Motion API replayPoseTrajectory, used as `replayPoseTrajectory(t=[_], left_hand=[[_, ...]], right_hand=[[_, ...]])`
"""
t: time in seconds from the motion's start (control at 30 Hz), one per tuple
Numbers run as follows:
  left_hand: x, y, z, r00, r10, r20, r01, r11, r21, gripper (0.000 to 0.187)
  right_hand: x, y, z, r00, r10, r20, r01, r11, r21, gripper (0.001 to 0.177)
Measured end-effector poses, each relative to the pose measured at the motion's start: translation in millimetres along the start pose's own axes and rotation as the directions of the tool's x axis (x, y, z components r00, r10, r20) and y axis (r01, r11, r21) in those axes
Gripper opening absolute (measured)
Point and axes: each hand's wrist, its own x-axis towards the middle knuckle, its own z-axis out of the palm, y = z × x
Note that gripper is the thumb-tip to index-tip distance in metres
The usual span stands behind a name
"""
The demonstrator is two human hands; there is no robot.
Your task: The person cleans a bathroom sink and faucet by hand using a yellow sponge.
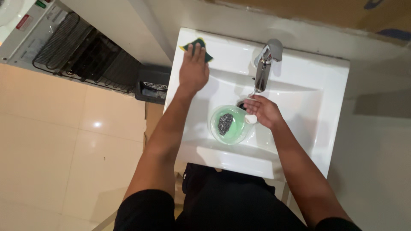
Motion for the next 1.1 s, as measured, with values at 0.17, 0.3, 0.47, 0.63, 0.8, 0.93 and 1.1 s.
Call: replayPoseTrajectory(t=[0.17, 0.3, 0.47, 0.63, 0.8, 0.93, 1.1], left_hand=[[-23, 15, 9, 0.989, 0.078, -0.123, -0.056, 0.983, 0.175, 0.059], [-39, 34, 12, 0.978, 0.052, -0.204, -0.052, 0.999, 0.007, 0.043], [-66, 92, 20, 0.955, -0.249, -0.159, 0.085, 0.747, -0.659, 0.027], [-51, 106, 66, 0.81, -0.365, 0.459, 0.536, 0.144, -0.832, 0.025], [-36, 134, 85, 0.668, -0.153, 0.728, 0.664, -0.319, -0.677, 0.033], [-29, 169, 88, 0.724, -0.05, 0.688, 0.664, -0.218, -0.715, 0.029], [-23, 186, 134, 0.709, -0.148, 0.69, 0.696, -0.014, -0.718, 0.045]], right_hand=[[16, -6, 23, 0.996, 0.021, -0.091, -0.024, 0.999, -0.033, 0.029], [43, -11, 30, 1.0, -0.021, -0.017, 0.022, 0.997, 0.079, 0.024], [35, -26, 62, 0.995, -0.045, -0.09, 0.032, 0.99, -0.136, 0.021], [21, -25, 67, 0.978, -0.169, -0.124, 0.101, 0.899, -0.425, 0.034], [22, -15, 9, 0.956, -0.294, -0.015, 0.232, 0.784, -0.576, 0.029], [-15, -29, -4, 0.973, -0.208, -0.098, 0.159, 0.917, -0.367, 0.034], [-47, -47, -7, 0.965, -0.141, -0.222, 0.098, 0.976, -0.194, 0.026]])
